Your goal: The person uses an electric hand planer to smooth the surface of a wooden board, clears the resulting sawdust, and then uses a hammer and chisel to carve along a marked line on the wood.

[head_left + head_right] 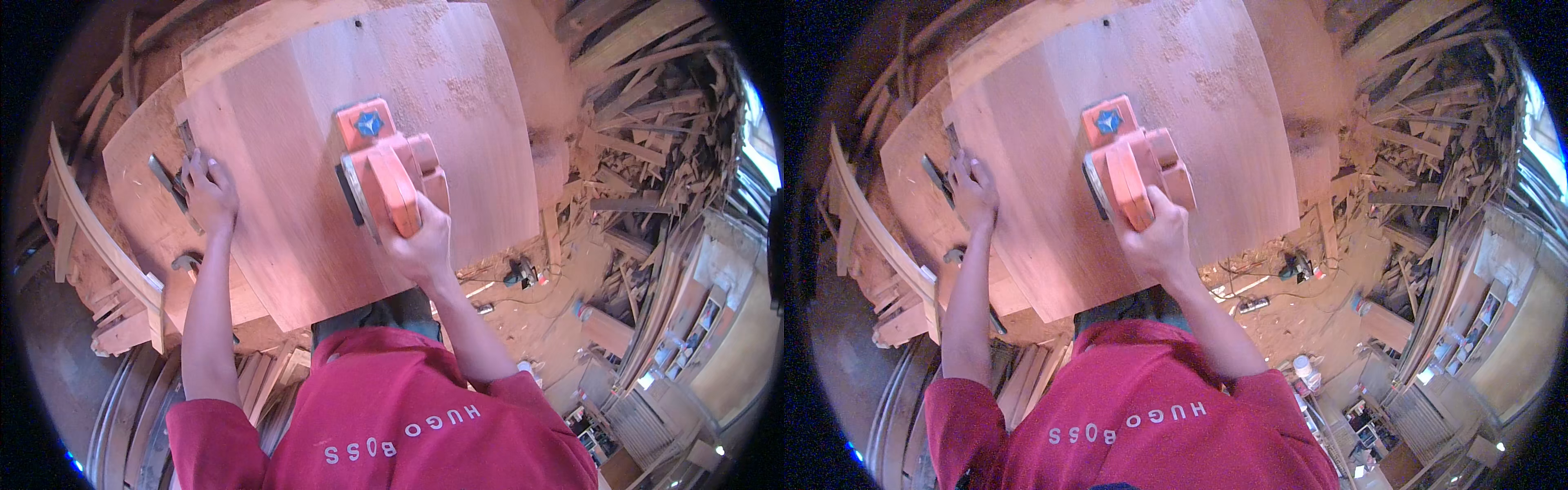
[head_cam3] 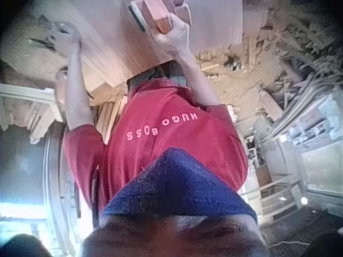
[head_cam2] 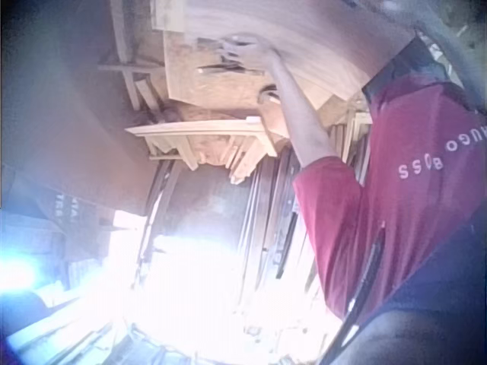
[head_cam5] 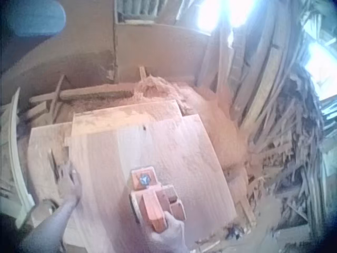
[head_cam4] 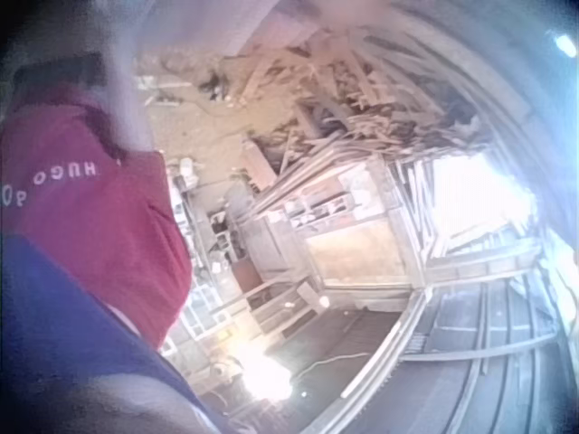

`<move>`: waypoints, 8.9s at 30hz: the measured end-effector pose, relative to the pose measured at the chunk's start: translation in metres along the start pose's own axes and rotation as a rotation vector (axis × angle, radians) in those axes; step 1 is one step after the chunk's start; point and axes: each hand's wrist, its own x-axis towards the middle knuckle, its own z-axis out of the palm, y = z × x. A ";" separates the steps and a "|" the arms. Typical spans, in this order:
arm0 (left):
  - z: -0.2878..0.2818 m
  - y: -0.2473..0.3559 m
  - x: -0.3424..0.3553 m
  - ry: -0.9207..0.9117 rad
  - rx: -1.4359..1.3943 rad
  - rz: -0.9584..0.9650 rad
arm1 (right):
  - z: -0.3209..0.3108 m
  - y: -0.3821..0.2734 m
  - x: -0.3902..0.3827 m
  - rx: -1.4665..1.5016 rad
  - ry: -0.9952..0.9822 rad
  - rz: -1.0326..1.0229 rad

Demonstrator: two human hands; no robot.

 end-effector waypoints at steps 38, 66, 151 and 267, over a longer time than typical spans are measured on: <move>-0.040 -0.002 -0.184 -0.037 -0.410 -0.402 | -0.175 0.105 -0.178 0.067 0.146 0.250; 0.032 0.044 -0.113 0.061 -0.061 -0.168 | -0.079 0.108 -0.197 0.058 -0.004 0.013; 0.008 0.063 -0.111 0.074 -0.100 -0.091 | 0.052 -0.110 0.255 -0.097 0.057 -0.304; -0.002 -0.033 -0.115 0.030 -0.513 -0.055 | 0.044 -0.007 -0.018 -0.012 -0.018 -0.334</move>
